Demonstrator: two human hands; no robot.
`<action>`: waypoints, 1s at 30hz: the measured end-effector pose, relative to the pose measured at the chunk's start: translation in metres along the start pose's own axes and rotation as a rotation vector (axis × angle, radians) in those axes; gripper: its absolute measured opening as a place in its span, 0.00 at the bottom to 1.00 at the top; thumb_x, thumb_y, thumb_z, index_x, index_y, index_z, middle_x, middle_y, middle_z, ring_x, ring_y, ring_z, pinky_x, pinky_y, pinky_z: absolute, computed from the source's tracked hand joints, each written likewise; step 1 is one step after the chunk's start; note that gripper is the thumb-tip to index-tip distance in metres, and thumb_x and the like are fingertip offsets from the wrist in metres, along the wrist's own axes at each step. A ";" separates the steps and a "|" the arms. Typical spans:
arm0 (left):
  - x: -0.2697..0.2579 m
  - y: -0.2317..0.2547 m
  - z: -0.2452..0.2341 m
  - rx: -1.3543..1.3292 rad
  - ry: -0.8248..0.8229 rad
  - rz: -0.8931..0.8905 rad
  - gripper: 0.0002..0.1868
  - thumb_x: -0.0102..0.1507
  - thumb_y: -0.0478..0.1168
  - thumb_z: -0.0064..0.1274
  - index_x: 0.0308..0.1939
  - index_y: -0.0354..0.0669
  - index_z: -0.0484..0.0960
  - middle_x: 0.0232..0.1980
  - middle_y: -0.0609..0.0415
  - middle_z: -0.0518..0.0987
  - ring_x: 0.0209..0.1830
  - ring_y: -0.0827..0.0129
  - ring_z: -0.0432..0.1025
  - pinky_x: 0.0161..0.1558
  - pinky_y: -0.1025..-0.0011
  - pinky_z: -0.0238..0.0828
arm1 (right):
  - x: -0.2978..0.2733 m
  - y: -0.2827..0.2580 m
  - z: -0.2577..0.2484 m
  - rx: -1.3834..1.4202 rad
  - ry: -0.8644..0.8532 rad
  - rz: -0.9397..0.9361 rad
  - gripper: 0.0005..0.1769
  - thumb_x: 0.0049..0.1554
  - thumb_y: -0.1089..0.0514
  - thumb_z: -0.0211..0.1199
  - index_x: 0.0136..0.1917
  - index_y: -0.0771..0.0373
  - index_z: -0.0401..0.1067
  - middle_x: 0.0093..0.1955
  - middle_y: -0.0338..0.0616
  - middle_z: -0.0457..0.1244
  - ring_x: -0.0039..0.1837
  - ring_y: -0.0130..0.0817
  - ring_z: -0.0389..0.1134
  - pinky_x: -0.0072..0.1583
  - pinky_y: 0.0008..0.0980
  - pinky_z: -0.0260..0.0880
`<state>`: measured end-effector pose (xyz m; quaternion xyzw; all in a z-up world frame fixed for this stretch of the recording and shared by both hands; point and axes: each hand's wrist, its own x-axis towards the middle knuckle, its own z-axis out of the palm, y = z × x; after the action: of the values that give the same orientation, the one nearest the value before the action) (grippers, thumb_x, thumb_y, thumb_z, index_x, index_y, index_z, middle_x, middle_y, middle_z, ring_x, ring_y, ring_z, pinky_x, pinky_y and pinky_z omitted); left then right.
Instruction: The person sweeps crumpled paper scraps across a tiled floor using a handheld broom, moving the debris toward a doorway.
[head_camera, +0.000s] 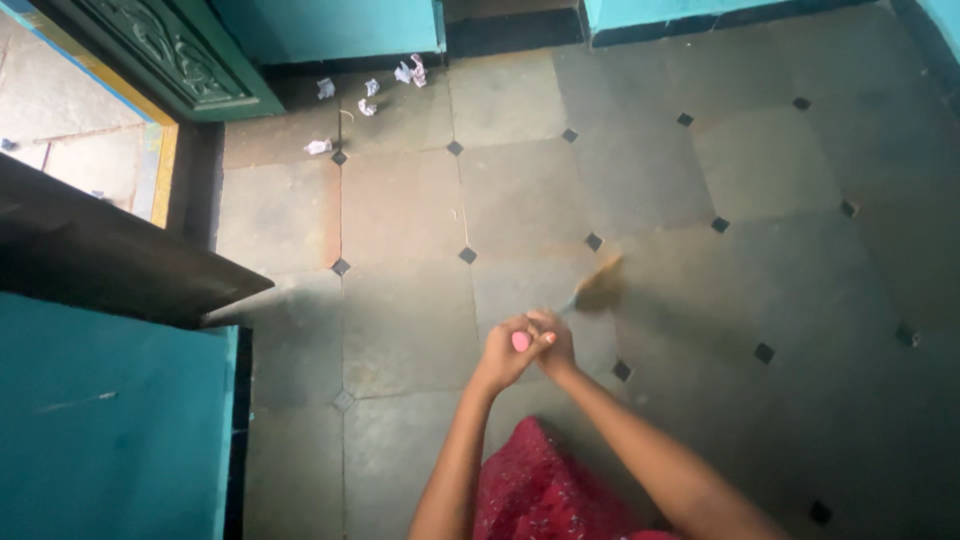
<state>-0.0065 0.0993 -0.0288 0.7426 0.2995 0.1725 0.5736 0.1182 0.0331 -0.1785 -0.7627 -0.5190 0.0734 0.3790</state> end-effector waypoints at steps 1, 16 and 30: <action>0.006 -0.004 0.007 -0.035 0.025 0.055 0.18 0.61 0.46 0.67 0.29 0.36 0.77 0.33 0.45 0.78 0.35 0.57 0.72 0.42 0.63 0.73 | 0.001 0.013 0.003 -0.035 -0.033 -0.024 0.10 0.54 0.53 0.58 0.42 0.62 0.72 0.42 0.48 0.66 0.50 0.53 0.67 0.49 0.49 0.67; 0.071 0.067 0.049 0.142 0.081 0.441 0.18 0.51 0.39 0.71 0.34 0.36 0.77 0.44 0.44 0.75 0.49 0.47 0.70 0.51 0.57 0.68 | 0.105 -0.001 -0.101 0.516 0.114 -0.298 0.08 0.58 0.57 0.56 0.43 0.64 0.66 0.49 0.48 0.67 0.63 0.53 0.71 0.77 0.49 0.61; 0.123 -0.030 0.060 -0.162 0.044 0.069 0.15 0.61 0.44 0.66 0.30 0.37 0.80 0.35 0.49 0.80 0.37 0.63 0.75 0.45 0.67 0.72 | 0.065 0.118 -0.016 -0.103 -0.036 -0.078 0.08 0.51 0.52 0.60 0.44 0.56 0.71 0.42 0.44 0.65 0.50 0.50 0.67 0.48 0.47 0.69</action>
<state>0.1153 0.1381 -0.0856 0.6995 0.2716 0.2321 0.6189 0.2425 0.0598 -0.2265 -0.7590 -0.5581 0.0452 0.3323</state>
